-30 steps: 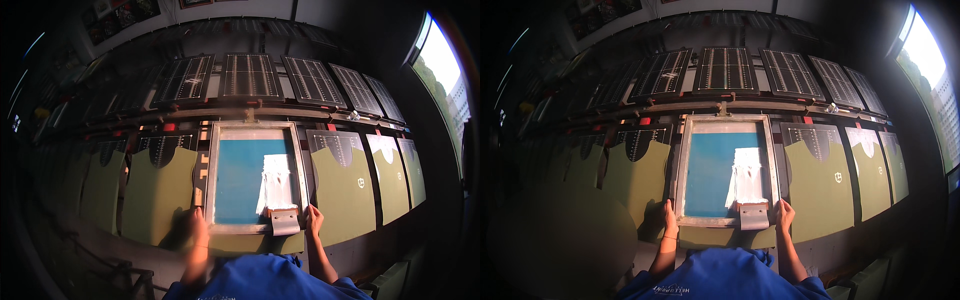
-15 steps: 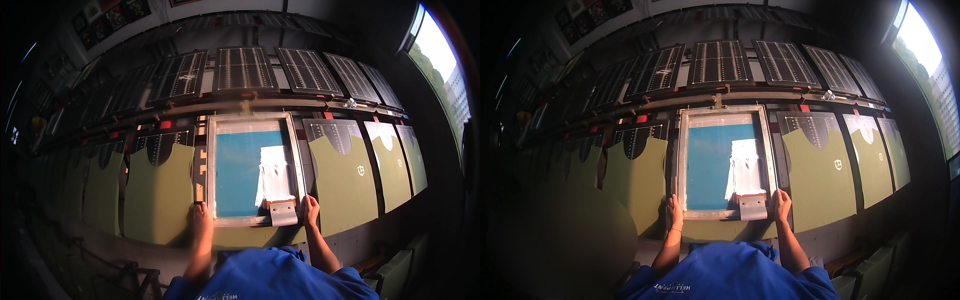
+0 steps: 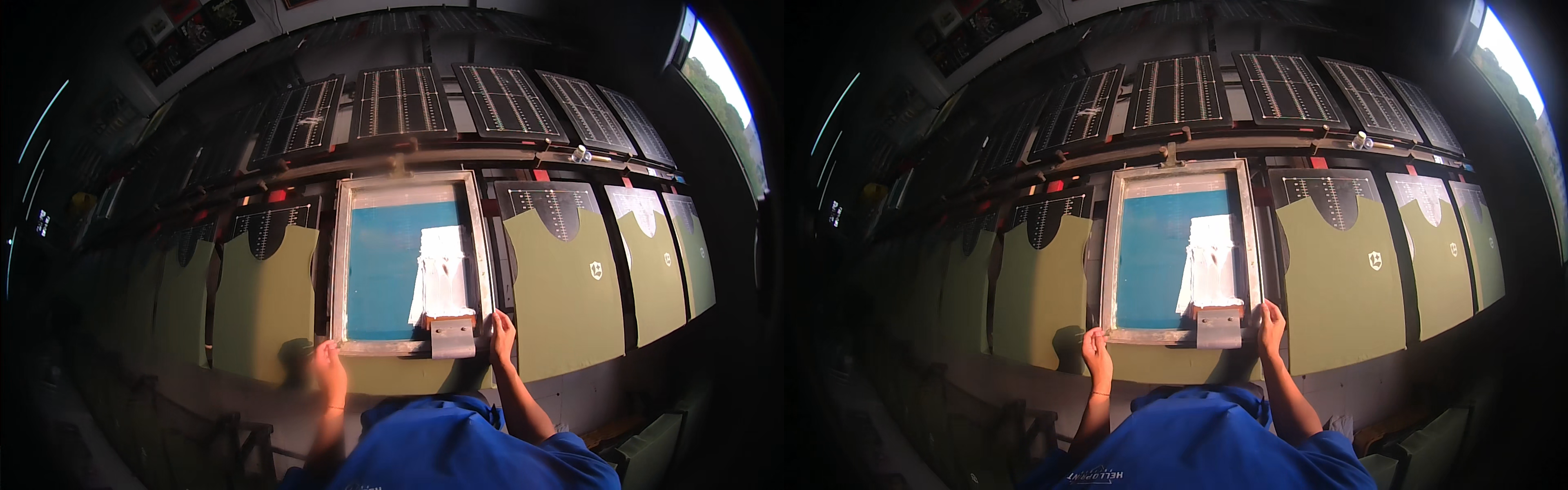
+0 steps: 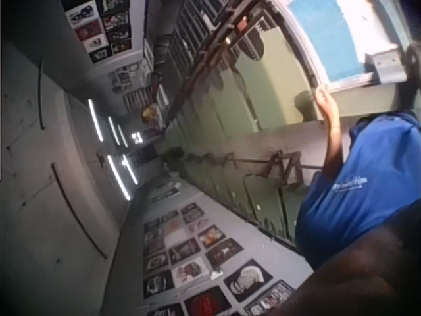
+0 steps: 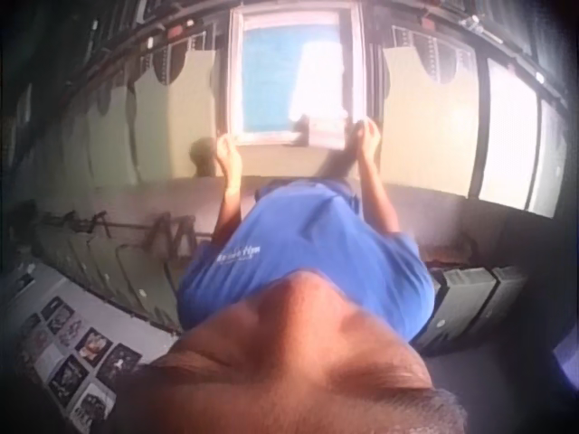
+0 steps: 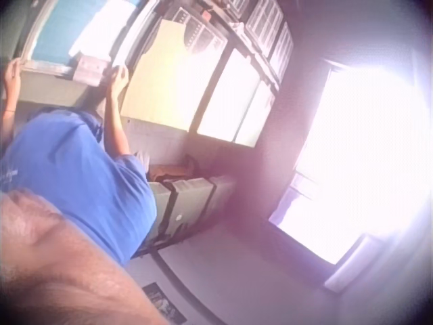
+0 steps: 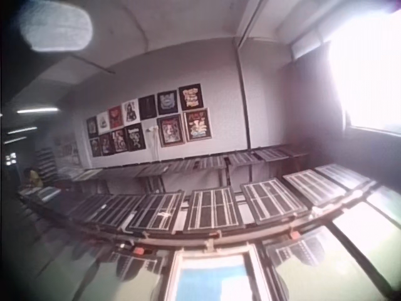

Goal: The person uses a squeegee to spread white ink across a screen printing frame positioned over a green t-shirt. They repeatedly pull the ink across the mesh to transfer the design onto the garment.

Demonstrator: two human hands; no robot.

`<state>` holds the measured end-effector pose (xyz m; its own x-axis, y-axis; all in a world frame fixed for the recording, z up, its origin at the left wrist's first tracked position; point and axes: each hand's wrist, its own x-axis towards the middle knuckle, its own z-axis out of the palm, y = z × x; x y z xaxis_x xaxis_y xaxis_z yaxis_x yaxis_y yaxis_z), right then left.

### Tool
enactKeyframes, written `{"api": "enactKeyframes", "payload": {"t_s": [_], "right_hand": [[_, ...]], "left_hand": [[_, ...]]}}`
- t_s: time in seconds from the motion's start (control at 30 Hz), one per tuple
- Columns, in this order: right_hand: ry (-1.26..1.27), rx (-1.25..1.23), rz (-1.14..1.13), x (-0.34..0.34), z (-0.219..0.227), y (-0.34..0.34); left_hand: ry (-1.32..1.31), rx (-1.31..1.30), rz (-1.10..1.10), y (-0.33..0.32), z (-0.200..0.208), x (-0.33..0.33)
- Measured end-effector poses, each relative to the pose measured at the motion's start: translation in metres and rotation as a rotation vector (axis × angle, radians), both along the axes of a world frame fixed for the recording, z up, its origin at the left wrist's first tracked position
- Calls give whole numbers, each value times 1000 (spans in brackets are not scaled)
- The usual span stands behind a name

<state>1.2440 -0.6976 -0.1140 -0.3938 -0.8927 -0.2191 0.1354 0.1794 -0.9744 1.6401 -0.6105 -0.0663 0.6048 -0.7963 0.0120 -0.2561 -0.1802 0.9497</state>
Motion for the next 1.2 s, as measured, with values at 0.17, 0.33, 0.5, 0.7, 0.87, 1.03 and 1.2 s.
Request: {"api": "enactKeyframes", "payload": {"t_s": [0.17,0.33,0.5,0.7,0.87,1.03,1.2], "right_hand": [[137,86,-38,9,4,5],[93,43,-56,6,-5,7],[281,74,34,0,-10,-2],[929,-280,726,35,114,30],[1416,-246,909,43,89,33],[1527,-356,890,41,81,-12],[1291,-234,907,55,141,-84]], "left_hand": [[280,125,-138,56,21,-37],[495,317,-469,59,26,-67],[653,698,-870,5,14,-110],[1074,877,-838,-23,10,-145],[1223,853,-651,-26,-17,-161],[1458,682,-536,-28,-38,-182],[1288,747,-436,-30,-46,-200]]}}
